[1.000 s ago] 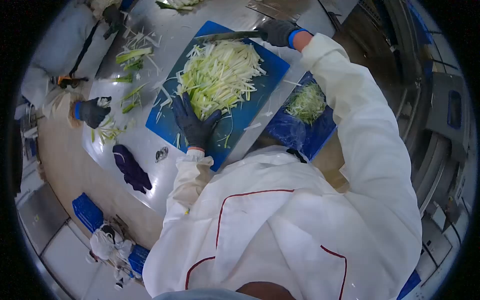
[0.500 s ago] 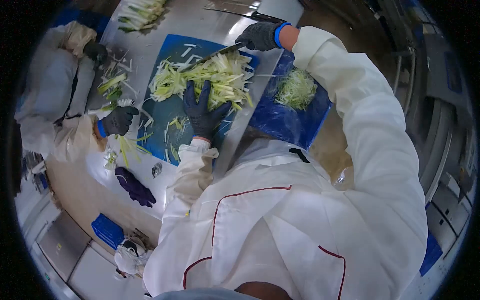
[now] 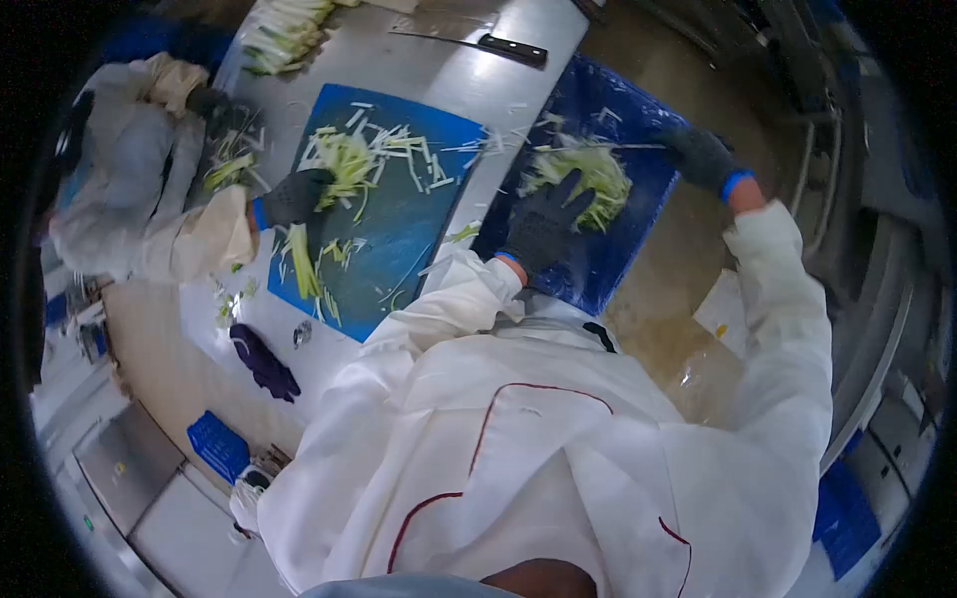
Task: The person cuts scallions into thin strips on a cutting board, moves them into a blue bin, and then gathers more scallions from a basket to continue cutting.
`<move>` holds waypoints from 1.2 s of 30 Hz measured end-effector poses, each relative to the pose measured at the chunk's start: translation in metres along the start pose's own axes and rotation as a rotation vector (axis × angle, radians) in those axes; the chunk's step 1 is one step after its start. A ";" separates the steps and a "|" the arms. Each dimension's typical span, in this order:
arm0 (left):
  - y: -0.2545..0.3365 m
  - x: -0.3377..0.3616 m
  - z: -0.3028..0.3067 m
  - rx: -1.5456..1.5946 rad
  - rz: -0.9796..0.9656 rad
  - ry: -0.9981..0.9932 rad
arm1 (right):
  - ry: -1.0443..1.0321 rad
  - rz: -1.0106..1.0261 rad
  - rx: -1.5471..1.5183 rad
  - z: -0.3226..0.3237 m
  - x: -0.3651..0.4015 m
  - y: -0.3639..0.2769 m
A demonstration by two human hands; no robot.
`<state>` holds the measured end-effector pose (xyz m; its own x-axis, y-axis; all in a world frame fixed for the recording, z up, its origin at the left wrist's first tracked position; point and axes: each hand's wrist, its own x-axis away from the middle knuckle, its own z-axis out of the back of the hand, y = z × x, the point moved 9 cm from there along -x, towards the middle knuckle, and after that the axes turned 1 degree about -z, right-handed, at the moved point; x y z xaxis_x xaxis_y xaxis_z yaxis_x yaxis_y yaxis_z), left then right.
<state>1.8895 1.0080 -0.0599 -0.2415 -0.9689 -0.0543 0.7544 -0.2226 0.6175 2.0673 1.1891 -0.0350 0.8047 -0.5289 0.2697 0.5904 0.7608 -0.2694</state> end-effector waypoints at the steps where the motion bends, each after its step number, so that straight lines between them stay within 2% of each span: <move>1: 0.000 0.003 0.002 0.077 0.025 -0.068 | 0.032 -0.032 -0.083 -0.002 0.006 0.002; 2: 0.010 0.009 0.025 -0.051 -0.095 0.117 | 0.031 -0.090 -0.101 -0.004 0.009 0.000; 4: -0.001 0.028 0.057 0.007 -0.077 0.182 | 0.031 -0.214 -0.131 -0.004 0.011 -0.007; 6: -0.015 0.054 0.092 0.044 -0.061 0.269 | 0.152 -0.135 -0.211 -0.001 -0.002 -0.030; 9: -0.044 0.111 0.142 -0.059 0.066 0.365 | 0.203 -0.093 -0.233 0.019 -0.041 -0.083; 11: -0.082 0.154 0.156 -0.218 0.238 0.437 | 0.211 -0.039 -0.196 0.028 -0.081 -0.119; 13: -0.127 0.201 0.174 -0.304 0.448 0.550 | 0.252 0.046 -0.183 0.040 -0.131 -0.161; 16: -0.165 0.250 0.211 -0.333 0.611 0.764 | 0.289 0.120 -0.083 0.040 -0.221 -0.202; 17: -0.176 0.260 0.215 -0.363 0.639 0.756 | 0.209 0.115 -0.059 0.040 -0.252 -0.216; 18: -0.188 0.269 0.216 -0.390 0.667 0.747 | 0.258 0.168 0.011 0.038 -0.279 -0.225; 19: -0.199 0.277 0.217 -0.415 0.692 0.735 | 0.200 0.094 0.070 0.037 -0.299 -0.236; 21: -0.206 0.279 0.218 -0.438 0.626 0.698 | 0.252 0.207 0.092 0.027 -0.332 -0.253; 27: -0.169 0.239 0.214 -0.326 0.435 0.554 | 0.055 0.346 0.142 0.027 -0.351 -0.301; 28: -0.173 0.233 0.212 -0.305 0.476 0.547 | 0.029 0.361 0.171 0.027 -0.352 -0.304; 31: -0.194 0.223 0.235 -0.273 0.526 0.775 | -0.045 0.448 0.245 0.024 -0.343 -0.312; 34: -0.237 0.227 0.253 -0.104 0.500 0.977 | -0.110 0.552 0.256 0.036 -0.331 -0.314; 36: -0.253 0.216 0.270 -0.238 0.510 0.941 | 0.007 0.517 0.136 0.032 -0.339 -0.300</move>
<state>1.4811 0.8845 -0.0159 0.6187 -0.6253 -0.4757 0.7564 0.3103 0.5758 1.6155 1.1515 -0.0159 0.9891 -0.0747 0.1270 0.1040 0.9645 -0.2428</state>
